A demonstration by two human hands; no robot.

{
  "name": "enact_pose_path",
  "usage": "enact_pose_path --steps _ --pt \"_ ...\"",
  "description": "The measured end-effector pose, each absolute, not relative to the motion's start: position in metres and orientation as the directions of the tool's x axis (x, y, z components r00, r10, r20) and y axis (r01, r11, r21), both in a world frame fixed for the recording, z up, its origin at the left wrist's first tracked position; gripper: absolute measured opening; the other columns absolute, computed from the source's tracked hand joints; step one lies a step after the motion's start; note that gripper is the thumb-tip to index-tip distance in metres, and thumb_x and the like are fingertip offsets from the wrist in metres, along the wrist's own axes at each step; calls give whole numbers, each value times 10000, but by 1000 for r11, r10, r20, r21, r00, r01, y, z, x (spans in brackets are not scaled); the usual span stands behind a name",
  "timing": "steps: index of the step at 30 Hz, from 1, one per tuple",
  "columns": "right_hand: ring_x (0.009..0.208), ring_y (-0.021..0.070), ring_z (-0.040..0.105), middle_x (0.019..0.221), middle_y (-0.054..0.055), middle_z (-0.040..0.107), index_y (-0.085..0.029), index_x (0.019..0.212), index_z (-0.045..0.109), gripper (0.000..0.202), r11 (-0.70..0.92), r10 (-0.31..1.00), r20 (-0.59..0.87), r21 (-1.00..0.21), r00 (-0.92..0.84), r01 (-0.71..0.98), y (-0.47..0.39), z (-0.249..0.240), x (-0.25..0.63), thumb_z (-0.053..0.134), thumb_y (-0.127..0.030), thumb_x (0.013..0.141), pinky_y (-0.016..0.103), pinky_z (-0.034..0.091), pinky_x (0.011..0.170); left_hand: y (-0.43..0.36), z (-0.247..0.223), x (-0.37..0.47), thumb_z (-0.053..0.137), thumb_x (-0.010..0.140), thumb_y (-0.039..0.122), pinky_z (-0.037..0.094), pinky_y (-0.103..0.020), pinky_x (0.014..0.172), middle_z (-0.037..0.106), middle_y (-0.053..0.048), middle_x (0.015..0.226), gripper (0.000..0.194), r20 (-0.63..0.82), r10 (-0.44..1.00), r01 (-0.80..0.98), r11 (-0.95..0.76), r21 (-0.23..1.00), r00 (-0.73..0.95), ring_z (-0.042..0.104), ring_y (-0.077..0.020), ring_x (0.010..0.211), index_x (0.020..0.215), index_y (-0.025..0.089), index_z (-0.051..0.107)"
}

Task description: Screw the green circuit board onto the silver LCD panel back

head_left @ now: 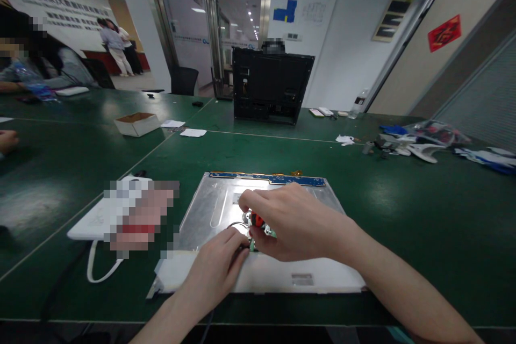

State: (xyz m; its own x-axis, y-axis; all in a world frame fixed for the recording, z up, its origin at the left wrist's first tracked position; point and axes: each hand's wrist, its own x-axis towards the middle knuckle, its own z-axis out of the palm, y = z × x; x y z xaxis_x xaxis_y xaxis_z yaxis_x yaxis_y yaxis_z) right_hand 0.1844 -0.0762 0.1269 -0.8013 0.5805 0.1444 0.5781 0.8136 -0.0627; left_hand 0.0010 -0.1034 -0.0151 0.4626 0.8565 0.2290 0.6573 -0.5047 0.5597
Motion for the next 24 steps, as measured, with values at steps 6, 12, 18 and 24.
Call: enact_pose_path --steps 6,12,18,24 --pt "638 136 554 802 20 665 -186 958 493 192 825 564 137 -61 -814 562 -74 128 186 523 -365 897 268 208 514 -104 -21 1 441 899 191 481 -331 757 630 -59 968 145 252 862 672 -502 545 439 604 -210 892 965 215 568" --pt "633 131 552 816 24 665 -179 969 495 107 817 575 142 -54 -806 574 -73 127 186 484 -256 896 271 211 516 -104 -17 1 438 893 180 488 -326 758 629 -68 989 181 253 854 654 -513 556 455 601 -207 894 1002 215 579" --pt "596 122 518 868 33 659 -168 1036 472 211 819 574 149 -103 -805 565 -79 128 185 501 -212 832 262 196 501 -103 -16 1 451 880 180 485 -314 720 628 -62 935 124 265 854 657 -515 551 447 601 -204 855 913 205 568" --pt "605 121 523 787 2 646 -198 940 478 167 826 563 150 -95 -813 555 -80 128 184 518 -356 901 256 191 511 -104 -21 1 436 893 195 473 -323 695 622 -58 886 110 279 862 676 -505 537 423 606 -208 817 896 195 546"
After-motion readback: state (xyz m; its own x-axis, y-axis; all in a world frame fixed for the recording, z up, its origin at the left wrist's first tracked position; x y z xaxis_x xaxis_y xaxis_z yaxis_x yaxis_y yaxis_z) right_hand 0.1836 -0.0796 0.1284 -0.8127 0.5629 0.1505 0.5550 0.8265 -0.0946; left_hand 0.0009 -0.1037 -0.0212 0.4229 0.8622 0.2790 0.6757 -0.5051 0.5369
